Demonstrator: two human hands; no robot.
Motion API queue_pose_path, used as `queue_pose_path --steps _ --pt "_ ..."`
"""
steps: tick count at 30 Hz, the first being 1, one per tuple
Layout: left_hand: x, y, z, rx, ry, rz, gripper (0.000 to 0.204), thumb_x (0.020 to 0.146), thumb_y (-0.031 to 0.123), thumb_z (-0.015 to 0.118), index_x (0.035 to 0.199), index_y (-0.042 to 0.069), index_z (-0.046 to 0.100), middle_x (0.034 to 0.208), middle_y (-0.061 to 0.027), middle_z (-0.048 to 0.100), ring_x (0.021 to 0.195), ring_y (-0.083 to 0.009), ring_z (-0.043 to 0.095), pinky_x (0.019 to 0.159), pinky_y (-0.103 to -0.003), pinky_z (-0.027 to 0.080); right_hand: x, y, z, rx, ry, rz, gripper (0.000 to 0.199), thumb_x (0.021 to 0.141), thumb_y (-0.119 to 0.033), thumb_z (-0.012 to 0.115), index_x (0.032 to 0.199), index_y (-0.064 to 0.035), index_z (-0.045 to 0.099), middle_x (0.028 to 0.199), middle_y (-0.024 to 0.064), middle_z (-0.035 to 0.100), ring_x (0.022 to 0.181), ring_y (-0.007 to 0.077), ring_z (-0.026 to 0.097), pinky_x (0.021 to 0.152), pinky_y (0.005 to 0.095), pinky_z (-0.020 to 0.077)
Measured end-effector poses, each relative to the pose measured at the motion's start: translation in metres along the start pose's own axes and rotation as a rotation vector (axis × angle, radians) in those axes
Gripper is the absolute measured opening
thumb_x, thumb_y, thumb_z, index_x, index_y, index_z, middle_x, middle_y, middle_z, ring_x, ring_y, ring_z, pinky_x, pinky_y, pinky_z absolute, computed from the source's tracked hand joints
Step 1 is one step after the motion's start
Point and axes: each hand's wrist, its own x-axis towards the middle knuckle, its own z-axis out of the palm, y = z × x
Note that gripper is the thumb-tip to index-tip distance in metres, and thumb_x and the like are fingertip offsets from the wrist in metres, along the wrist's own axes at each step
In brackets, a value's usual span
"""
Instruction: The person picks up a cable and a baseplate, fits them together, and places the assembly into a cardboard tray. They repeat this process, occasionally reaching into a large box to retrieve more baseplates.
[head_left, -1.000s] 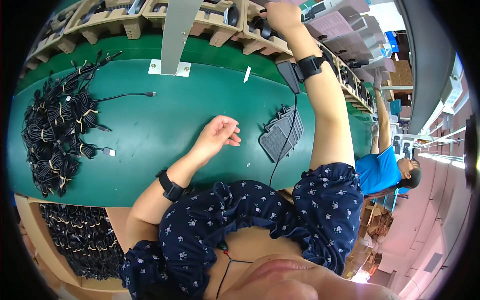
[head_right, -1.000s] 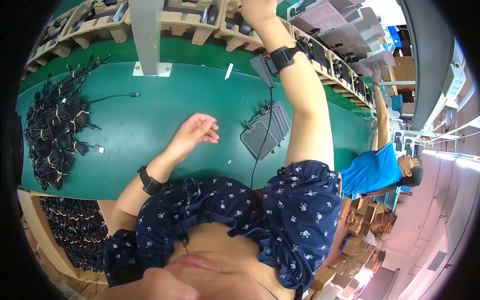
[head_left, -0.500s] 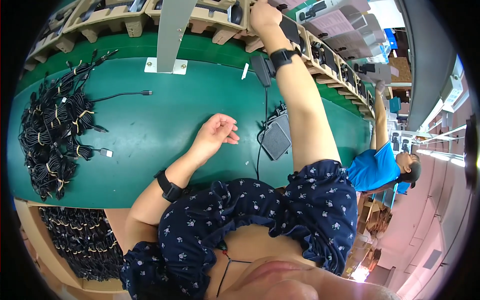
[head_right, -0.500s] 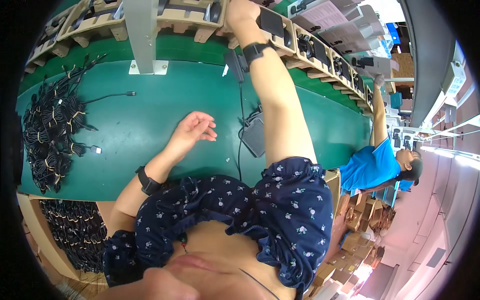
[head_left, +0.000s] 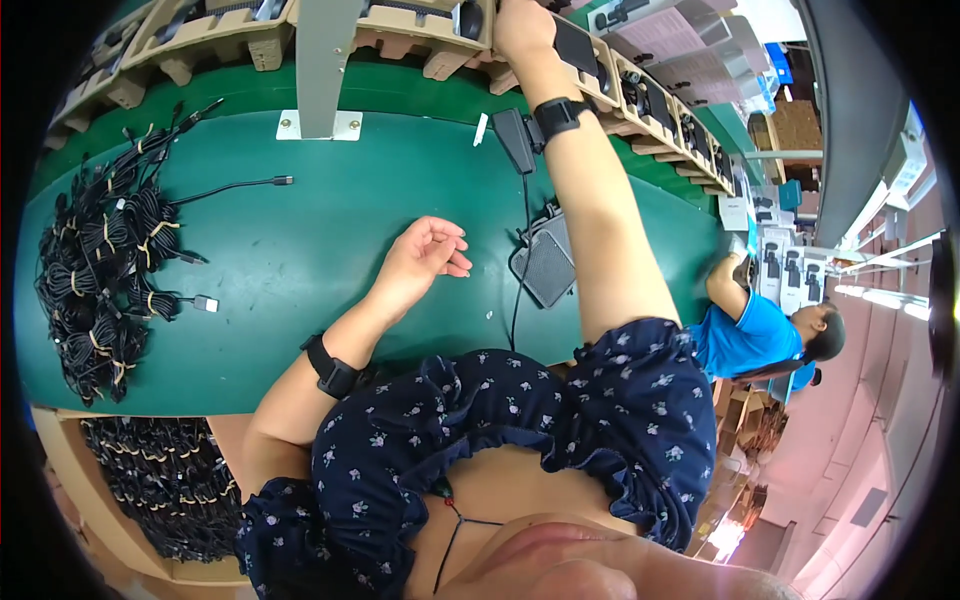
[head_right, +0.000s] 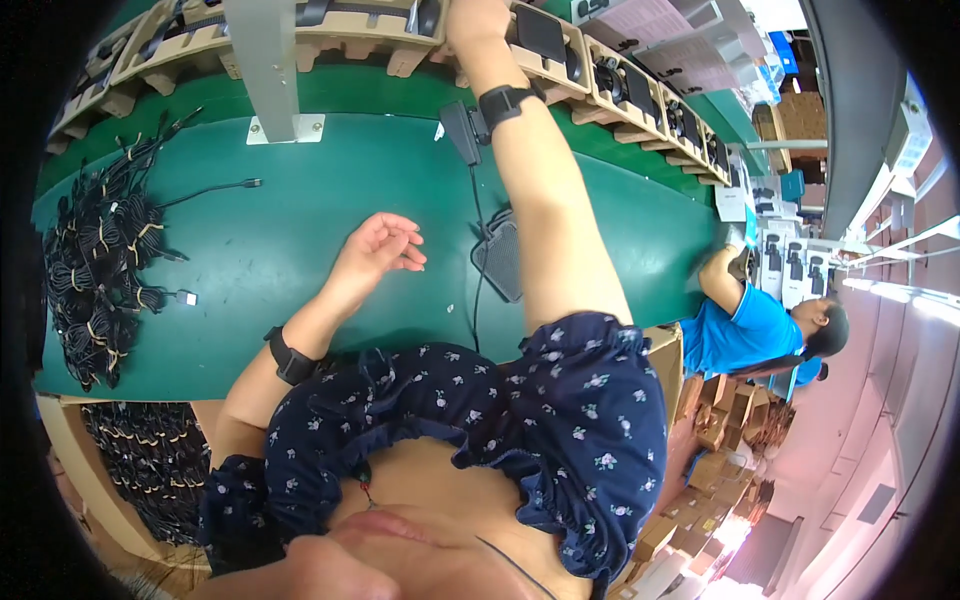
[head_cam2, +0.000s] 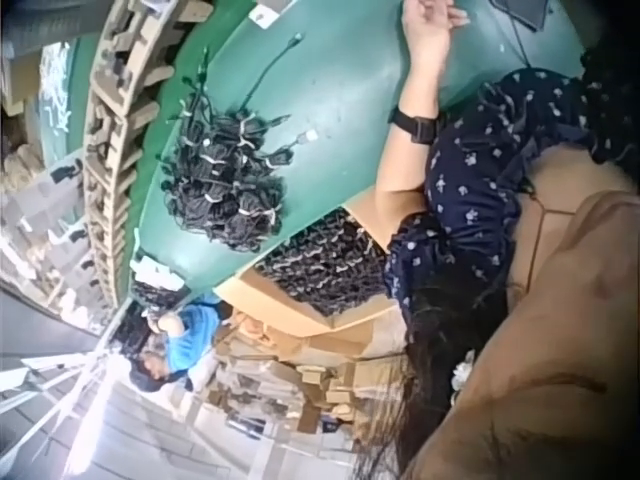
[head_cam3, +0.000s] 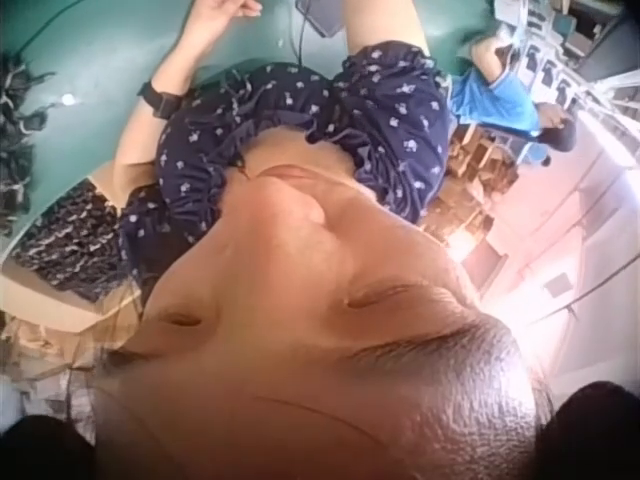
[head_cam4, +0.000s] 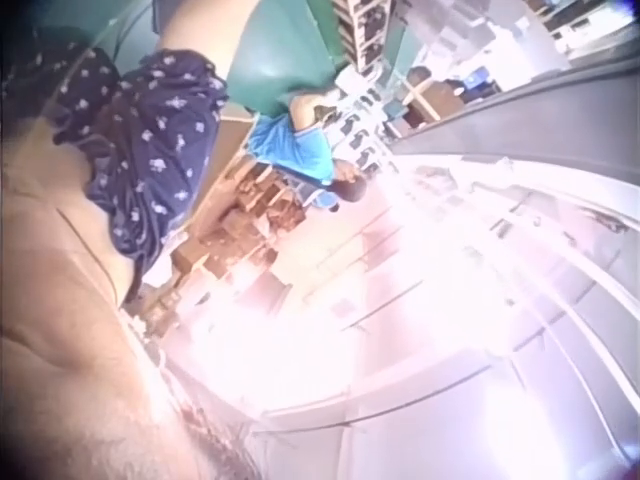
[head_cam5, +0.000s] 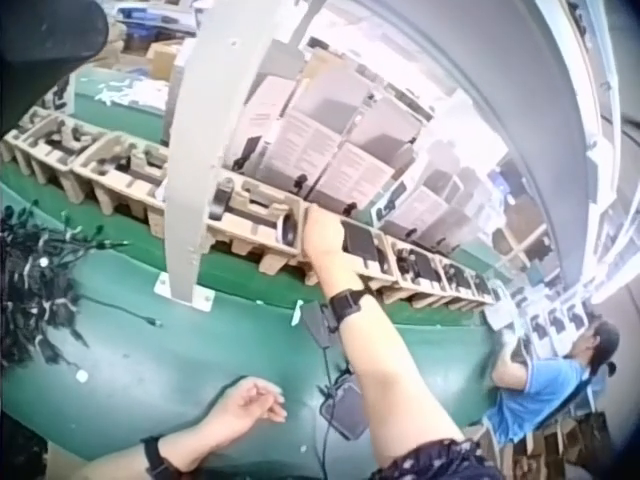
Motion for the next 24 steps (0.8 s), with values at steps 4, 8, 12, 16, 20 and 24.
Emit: queue_pose_path --steps 4,8,12,16,20,24 --pt "-0.002 0.004 0.003 0.016 0.021 0.018 0.014 0.091 0.008 0.044 0.101 0.000 0.047 0.092 -0.0100 0.053 0.078 -0.0169 0.058 0.072 -0.030 0.052 -0.008 -0.010 -0.017 -0.384 -0.097 -0.166 0.018 0.077 -0.009 0.049 0.077 -0.0036 0.066 0.076 0.0147 0.065 0.075 0.0282 0.064 0.066 0.0385 0.0503" --pt "0.004 0.004 -0.001 0.053 -0.003 0.003 0.014 0.090 0.007 0.044 0.102 -0.001 0.047 0.092 -0.0104 0.053 0.079 -0.0180 0.059 0.072 -0.030 0.052 0.009 0.001 -0.005 -0.187 -0.233 0.069 0.021 0.078 -0.011 0.047 0.075 -0.0009 0.065 0.080 0.0193 0.063 0.078 0.0316 0.063 0.068 0.0390 0.0498" --pt "0.007 0.002 -0.013 0.051 -0.031 0.017 0.016 0.090 0.008 0.045 0.103 -0.001 0.047 0.093 -0.0115 0.053 0.081 -0.0198 0.059 0.073 -0.031 0.052 -0.029 0.010 -0.021 -0.186 0.223 -0.233 0.015 0.077 -0.019 0.055 0.077 -0.0066 0.063 0.080 0.0150 0.061 0.082 0.0298 0.058 0.070 0.0426 0.0464" --pt "0.007 0.001 -0.011 0.095 -0.021 0.027 0.018 0.090 0.010 0.046 0.105 0.000 0.048 0.097 -0.0122 0.055 0.085 -0.0203 0.059 0.077 -0.031 0.050 -0.098 0.013 -0.100 -0.052 0.038 -0.200 0.020 0.077 -0.023 0.058 0.085 -0.0055 0.060 0.081 0.0145 0.059 0.084 0.0303 0.056 0.071 0.0432 0.0445" --pt "0.008 0.003 -0.008 0.110 0.001 0.005 0.019 0.090 0.010 0.047 0.104 -0.001 0.048 0.096 -0.0125 0.055 0.085 -0.0202 0.059 0.076 -0.032 0.051 -0.192 0.049 -0.130 -0.233 -0.636 -0.193 0.057 0.066 -0.051 0.064 0.102 -0.0091 0.051 0.082 0.0113 0.059 0.078 0.0287 0.060 0.063 0.0393 0.0473" --pt "0.009 0.001 -0.007 0.107 -0.012 0.008 0.019 0.090 0.010 0.046 0.104 -0.002 0.048 0.096 -0.0120 0.055 0.084 -0.0197 0.059 0.076 -0.032 0.051 -0.275 0.048 -0.142 -0.313 -0.876 -0.259 0.103 0.052 -0.043 0.075 0.137 -0.0228 0.022 0.099 0.0116 0.050 0.090 0.0268 0.055 0.065 0.0329 0.0500"
